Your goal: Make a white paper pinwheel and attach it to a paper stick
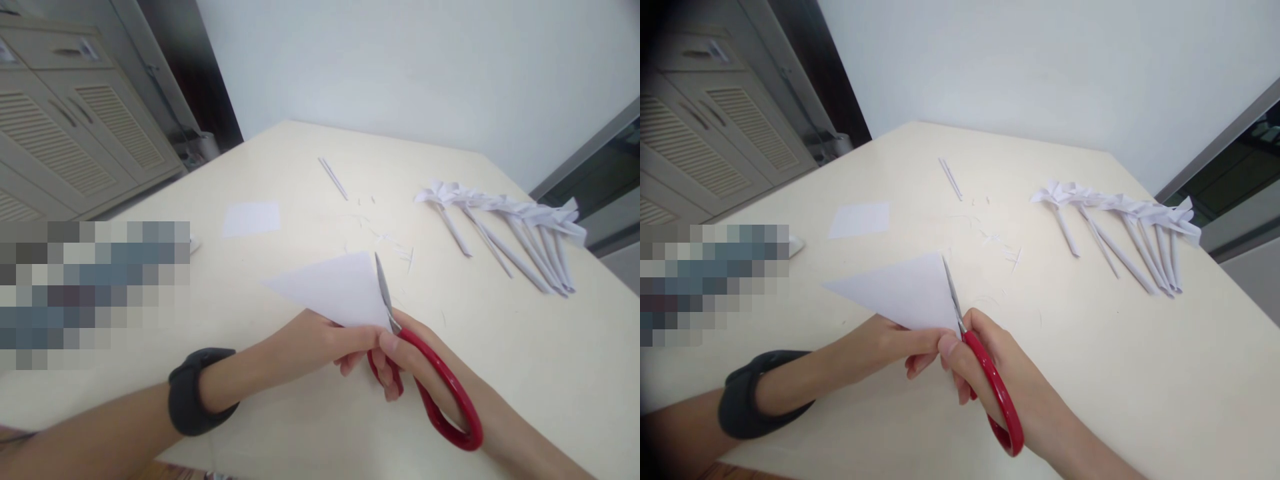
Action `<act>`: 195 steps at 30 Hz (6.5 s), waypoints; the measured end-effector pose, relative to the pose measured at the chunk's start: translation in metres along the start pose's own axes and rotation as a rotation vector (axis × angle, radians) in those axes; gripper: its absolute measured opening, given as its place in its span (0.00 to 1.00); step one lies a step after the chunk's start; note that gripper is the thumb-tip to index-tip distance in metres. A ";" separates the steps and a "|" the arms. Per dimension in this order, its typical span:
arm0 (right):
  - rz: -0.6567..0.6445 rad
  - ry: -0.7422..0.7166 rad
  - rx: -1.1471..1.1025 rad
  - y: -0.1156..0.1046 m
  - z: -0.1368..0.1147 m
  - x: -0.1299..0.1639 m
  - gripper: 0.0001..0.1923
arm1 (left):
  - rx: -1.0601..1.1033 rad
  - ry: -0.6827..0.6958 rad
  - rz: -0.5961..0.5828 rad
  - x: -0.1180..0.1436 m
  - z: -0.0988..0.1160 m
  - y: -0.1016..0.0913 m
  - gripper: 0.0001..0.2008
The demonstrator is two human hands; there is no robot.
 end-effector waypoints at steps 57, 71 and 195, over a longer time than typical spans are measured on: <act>0.073 0.054 0.165 -0.004 -0.010 0.005 0.14 | 0.004 0.036 0.167 0.001 0.007 -0.007 0.24; 0.041 0.053 0.144 -0.002 -0.002 0.001 0.17 | -0.070 0.020 0.141 0.001 0.012 -0.006 0.24; 0.314 -0.175 -0.149 -0.037 -0.019 0.006 0.09 | -0.056 -0.052 0.155 -0.005 0.023 -0.011 0.07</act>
Point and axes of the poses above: each hand's wrist, its own x-axis away from the middle knuckle, its own y-axis out of the palm, z = x × y, the point moved 3 cm from there along -x, towards the middle knuckle, and after that the axes turned 12 degrees about y, right-handed, at the moved point
